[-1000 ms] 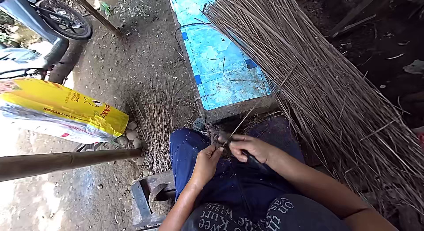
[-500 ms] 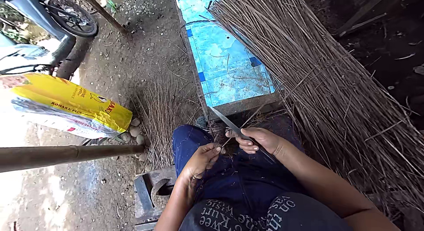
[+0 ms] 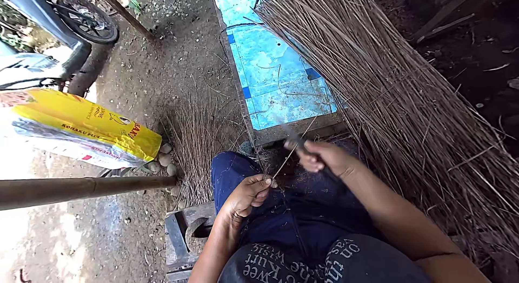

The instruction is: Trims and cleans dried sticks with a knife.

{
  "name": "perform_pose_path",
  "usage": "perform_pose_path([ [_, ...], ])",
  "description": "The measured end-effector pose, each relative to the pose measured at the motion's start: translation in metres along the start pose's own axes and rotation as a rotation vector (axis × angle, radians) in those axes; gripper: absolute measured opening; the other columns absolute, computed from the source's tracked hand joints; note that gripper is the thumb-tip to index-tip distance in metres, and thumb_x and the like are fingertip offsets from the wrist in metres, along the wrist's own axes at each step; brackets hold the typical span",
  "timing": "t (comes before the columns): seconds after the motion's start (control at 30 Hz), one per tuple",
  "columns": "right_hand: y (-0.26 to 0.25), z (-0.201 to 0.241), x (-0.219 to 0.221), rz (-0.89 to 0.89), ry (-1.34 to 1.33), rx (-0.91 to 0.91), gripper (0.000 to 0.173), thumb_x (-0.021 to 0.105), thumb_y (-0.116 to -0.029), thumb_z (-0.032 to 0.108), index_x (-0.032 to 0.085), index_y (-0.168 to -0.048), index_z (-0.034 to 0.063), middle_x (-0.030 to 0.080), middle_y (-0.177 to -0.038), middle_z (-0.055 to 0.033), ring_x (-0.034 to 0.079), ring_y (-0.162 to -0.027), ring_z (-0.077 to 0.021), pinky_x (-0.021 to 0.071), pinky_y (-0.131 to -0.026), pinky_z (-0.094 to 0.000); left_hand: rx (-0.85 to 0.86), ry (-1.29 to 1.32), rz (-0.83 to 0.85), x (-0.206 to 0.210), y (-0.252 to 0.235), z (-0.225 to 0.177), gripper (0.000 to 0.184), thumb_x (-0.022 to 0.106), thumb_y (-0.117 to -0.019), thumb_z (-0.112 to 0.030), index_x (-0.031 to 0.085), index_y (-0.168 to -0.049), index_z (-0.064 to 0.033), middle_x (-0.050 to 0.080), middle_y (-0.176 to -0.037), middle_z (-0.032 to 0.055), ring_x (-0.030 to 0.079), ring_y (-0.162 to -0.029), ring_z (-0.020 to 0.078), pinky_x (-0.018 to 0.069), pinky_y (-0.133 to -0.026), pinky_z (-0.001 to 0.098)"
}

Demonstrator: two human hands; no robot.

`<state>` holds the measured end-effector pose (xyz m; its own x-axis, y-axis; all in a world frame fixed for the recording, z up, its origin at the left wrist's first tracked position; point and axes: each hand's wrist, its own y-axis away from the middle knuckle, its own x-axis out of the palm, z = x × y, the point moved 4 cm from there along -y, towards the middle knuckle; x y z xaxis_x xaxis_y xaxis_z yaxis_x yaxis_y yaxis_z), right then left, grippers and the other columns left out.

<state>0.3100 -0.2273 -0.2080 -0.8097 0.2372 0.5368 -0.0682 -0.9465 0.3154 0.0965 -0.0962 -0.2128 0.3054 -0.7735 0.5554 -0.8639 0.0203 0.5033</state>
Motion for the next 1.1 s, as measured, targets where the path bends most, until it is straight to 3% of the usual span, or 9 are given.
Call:
perform_pose_path([
  [0.1, 0.000, 0.014, -0.019, -0.059, -0.064, -0.090, 0.044, 0.029, -0.1087, 0.045, 0.053, -0.135, 0.0178, 0.046, -0.065, 0.0086, 0.043, -0.047, -0.0014, 0.0423, -0.046, -0.0181, 0.035, -0.068, -0.054, 0.004, -0.004, -0.003, 0.019, 0.051, -0.1052, -0.015, 0.068, -0.099, -0.0090, 0.042, -0.058, -0.0095, 0.035, -0.044, -0.0019, 0.0283, -0.040, 0.0135],
  [0.23, 0.003, -0.026, 0.023, 0.125, 0.067, 0.131, 0.042, 0.037, -0.1081, 0.036, 0.050, -0.143, 0.0162, 0.048, -0.073, 0.0087, 0.043, -0.052, -0.0009, 0.0412, -0.049, -0.0178, 0.185, -0.284, -0.203, 0.008, -0.009, -0.008, 0.019, 0.052, -0.1042, -0.012, 0.069, -0.097, -0.0088, 0.045, -0.060, -0.0106, 0.036, -0.047, -0.0019, 0.0297, -0.044, 0.0150],
  [0.43, 0.002, 0.006, -0.017, -0.100, -0.053, -0.056, 0.042, 0.030, -0.1089, 0.040, 0.054, -0.135, 0.0176, 0.045, -0.065, 0.0086, 0.042, -0.047, -0.0016, 0.0417, -0.046, -0.0184, 0.296, -0.522, -0.313, 0.004, -0.005, -0.009, 0.019, 0.054, -0.1045, -0.015, 0.071, -0.099, -0.0087, 0.049, -0.065, -0.0094, 0.039, -0.051, 0.0003, 0.0343, -0.049, 0.0180],
  [0.53, -0.004, -0.012, 0.012, -0.058, 0.174, 0.025, 0.028, 0.038, -0.1071, 0.029, 0.057, -0.120, 0.0139, 0.047, -0.069, 0.0073, 0.045, -0.052, -0.0025, 0.0414, -0.049, -0.0196, 0.308, -0.540, -0.348, 0.006, -0.013, -0.013, 0.018, 0.054, -0.1045, -0.014, 0.070, -0.101, -0.0073, 0.050, -0.065, -0.0087, 0.040, -0.051, 0.0011, 0.0358, -0.049, 0.0188],
  [0.6, -0.006, -0.032, 0.036, 0.018, 0.274, 0.060, 0.023, 0.040, -0.1078, 0.030, 0.058, -0.108, 0.0141, 0.047, -0.070, 0.0084, 0.046, -0.055, -0.0021, 0.0421, -0.052, -0.0192, 0.262, -0.465, -0.349, 0.005, -0.016, -0.013, 0.018, 0.053, -0.1044, -0.013, 0.069, -0.099, -0.0070, 0.048, -0.062, -0.0084, 0.039, -0.049, 0.0014, 0.0345, -0.047, 0.0188],
  [0.7, -0.007, -0.034, 0.034, 0.031, 0.358, -0.020, 0.030, 0.046, -0.1068, 0.028, 0.063, -0.126, 0.0118, 0.049, -0.071, 0.0080, 0.048, -0.057, -0.0024, 0.0431, -0.054, -0.0197, 0.102, -0.133, -0.214, 0.006, -0.017, -0.011, 0.020, 0.048, -0.1066, -0.013, 0.065, -0.100, -0.0077, 0.042, -0.058, -0.0089, 0.034, -0.044, -0.0011, 0.0280, -0.041, 0.0149],
  [0.87, -0.005, 0.018, -0.014, -0.385, 0.113, -0.217, 0.030, 0.041, -0.1081, 0.031, 0.063, -0.121, 0.0156, 0.049, -0.065, 0.0077, 0.046, -0.051, -0.0017, 0.0435, -0.050, -0.0194, -0.036, 0.212, 0.059, 0.002, -0.014, -0.004, 0.021, 0.047, -0.1075, -0.018, 0.065, -0.103, -0.0083, 0.043, -0.058, -0.0090, 0.039, -0.043, -0.0021, 0.0331, -0.040, 0.0119],
  [0.93, -0.005, 0.029, -0.037, -0.475, 0.043, -0.338, 0.036, 0.039, -0.1100, 0.034, 0.060, -0.133, 0.0166, 0.047, -0.065, 0.0063, 0.045, -0.048, -0.0032, 0.0447, -0.046, -0.0196, -0.059, 0.278, 0.121, 0.003, -0.016, -0.001, 0.022, 0.045, -0.1084, -0.019, 0.064, -0.103, -0.0081, 0.044, -0.058, -0.0085, 0.041, -0.043, -0.0018, 0.0351, -0.040, 0.0119],
  [1.1, -0.010, -0.025, 0.026, -0.100, 0.387, -0.137, 0.035, 0.049, -0.1040, 0.025, 0.060, -0.132, 0.0078, 0.053, -0.072, 0.0049, 0.049, -0.056, -0.0042, 0.0461, -0.055, -0.0241, -0.092, 0.427, 0.214, 0.006, -0.025, 0.003, 0.021, 0.047, -0.1083, -0.021, 0.063, -0.103, -0.0093, 0.049, -0.061, -0.0076, 0.046, -0.044, -0.0011, 0.0394, -0.041, 0.0121],
])
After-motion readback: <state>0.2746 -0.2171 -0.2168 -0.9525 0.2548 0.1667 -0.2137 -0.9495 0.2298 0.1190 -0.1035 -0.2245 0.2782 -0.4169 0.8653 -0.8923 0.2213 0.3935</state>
